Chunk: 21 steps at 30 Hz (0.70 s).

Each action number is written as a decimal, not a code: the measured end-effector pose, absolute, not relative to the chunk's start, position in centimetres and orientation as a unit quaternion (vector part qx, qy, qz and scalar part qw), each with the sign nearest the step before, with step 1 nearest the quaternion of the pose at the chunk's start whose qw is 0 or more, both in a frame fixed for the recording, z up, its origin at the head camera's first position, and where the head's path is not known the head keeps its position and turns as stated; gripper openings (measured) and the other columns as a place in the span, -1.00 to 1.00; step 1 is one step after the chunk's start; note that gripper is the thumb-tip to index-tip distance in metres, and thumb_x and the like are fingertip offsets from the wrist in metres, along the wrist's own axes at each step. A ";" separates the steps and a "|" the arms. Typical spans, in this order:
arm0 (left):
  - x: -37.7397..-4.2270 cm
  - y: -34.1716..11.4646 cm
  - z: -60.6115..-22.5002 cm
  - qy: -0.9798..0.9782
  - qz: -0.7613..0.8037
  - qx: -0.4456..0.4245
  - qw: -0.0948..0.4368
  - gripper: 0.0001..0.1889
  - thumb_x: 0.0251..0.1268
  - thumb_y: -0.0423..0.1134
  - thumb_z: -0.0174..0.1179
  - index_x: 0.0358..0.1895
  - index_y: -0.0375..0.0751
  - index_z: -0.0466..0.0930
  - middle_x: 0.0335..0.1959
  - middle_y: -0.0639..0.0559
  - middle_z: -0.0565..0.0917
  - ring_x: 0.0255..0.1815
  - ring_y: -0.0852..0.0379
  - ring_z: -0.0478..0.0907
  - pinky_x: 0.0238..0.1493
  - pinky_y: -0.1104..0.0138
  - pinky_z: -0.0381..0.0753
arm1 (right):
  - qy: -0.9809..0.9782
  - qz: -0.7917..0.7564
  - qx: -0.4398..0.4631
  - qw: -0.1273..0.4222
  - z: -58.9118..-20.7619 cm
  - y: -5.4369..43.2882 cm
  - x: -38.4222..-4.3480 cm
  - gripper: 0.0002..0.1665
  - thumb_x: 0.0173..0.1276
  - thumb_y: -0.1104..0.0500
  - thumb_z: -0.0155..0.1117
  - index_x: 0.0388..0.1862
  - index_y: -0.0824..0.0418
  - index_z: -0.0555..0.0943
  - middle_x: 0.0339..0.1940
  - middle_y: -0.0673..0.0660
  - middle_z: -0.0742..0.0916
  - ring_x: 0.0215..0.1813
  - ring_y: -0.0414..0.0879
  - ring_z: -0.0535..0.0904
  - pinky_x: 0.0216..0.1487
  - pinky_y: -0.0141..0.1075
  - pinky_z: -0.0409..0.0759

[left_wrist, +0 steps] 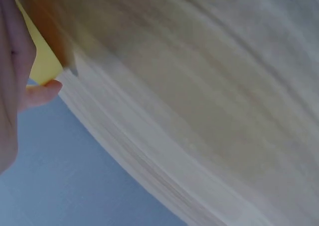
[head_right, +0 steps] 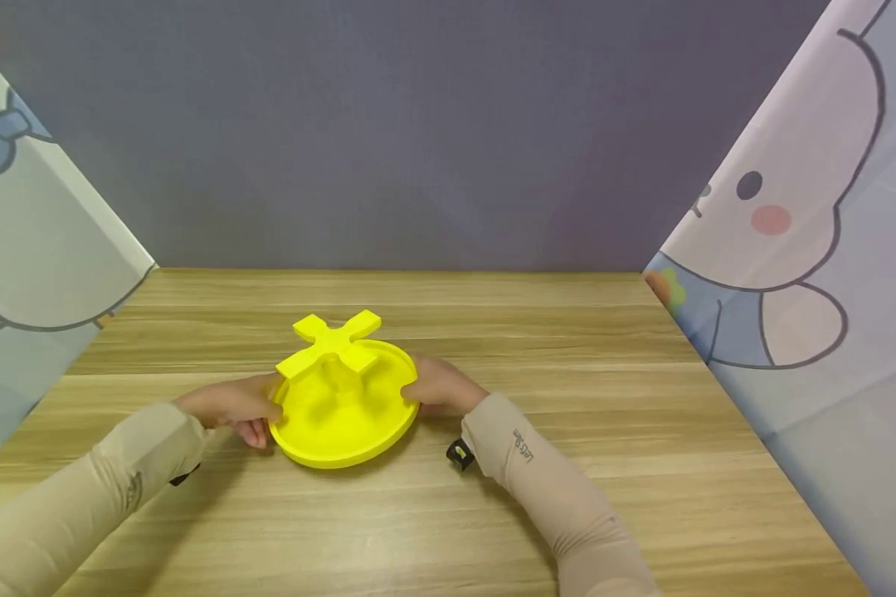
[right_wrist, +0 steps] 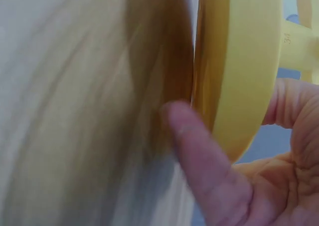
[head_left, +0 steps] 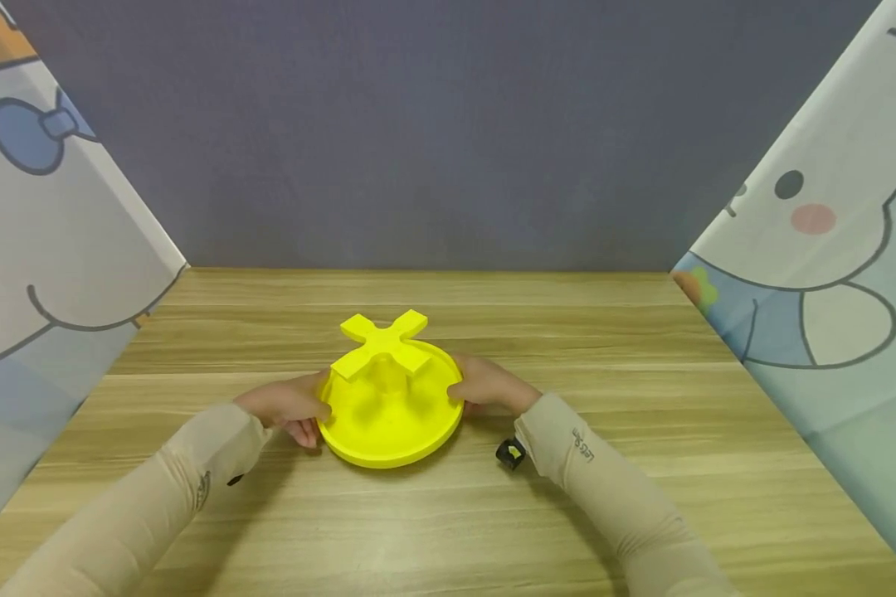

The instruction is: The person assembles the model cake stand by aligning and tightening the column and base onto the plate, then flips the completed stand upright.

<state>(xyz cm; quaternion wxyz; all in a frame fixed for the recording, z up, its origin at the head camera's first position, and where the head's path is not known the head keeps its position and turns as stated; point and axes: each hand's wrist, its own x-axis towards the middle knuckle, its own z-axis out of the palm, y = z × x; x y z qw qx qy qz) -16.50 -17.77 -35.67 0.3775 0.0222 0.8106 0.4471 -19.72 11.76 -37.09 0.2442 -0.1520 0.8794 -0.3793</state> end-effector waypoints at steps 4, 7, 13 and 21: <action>-16.4 -17.6 -35.2 0.815 0.426 0.014 0.394 -0.01 0.20 -0.49 0.05 0.40 -0.51 -0.63 -0.58 -0.18 0.56 -0.71 0.15 0.53 -0.58 0.39 0.62 | 0.842 -0.450 -0.108 0.277 -37.5 12.0 -19.7 -0.19 0.07 0.35 0.10 0.41 0.25 0.26 -0.39 0.18 0.65 -0.61 -0.10 0.54 -0.53 -0.30 0.63; -16.3 -17.4 -35.1 0.817 0.417 0.006 0.398 0.00 0.21 -0.48 0.04 0.39 -0.51 -0.65 -0.59 -0.19 0.55 -0.73 0.15 0.51 -0.59 0.39 0.61 | 0.821 -0.485 -0.087 0.288 -37.6 12.1 -19.7 -0.10 0.08 0.37 0.09 0.48 0.28 0.14 -0.37 0.22 0.64 -0.61 -0.11 0.54 -0.55 -0.33 0.63; -15.9 -17.4 -35.6 0.815 0.423 -0.006 0.396 0.02 0.20 -0.46 0.05 0.39 -0.48 -0.67 -0.52 -0.24 0.55 -0.70 0.12 0.53 -0.57 0.38 0.63 | 0.785 -0.538 -0.072 0.299 -37.7 12.4 -19.7 -0.06 0.08 0.42 0.06 0.51 0.31 0.05 -0.43 0.23 0.67 -0.66 -0.16 0.54 -0.61 -0.39 0.60; -15.5 -18.7 -35.9 0.777 0.502 0.032 0.379 -0.08 0.23 -0.45 -0.03 0.46 -0.40 -0.54 -0.39 -0.22 0.51 -0.57 0.08 0.54 -0.45 0.29 0.66 | 0.738 -0.606 -0.060 0.290 -37.4 12.4 -19.3 -0.08 0.13 0.40 0.09 0.51 0.26 0.06 -0.51 0.16 0.66 -0.63 -0.16 0.56 -0.56 -0.40 0.61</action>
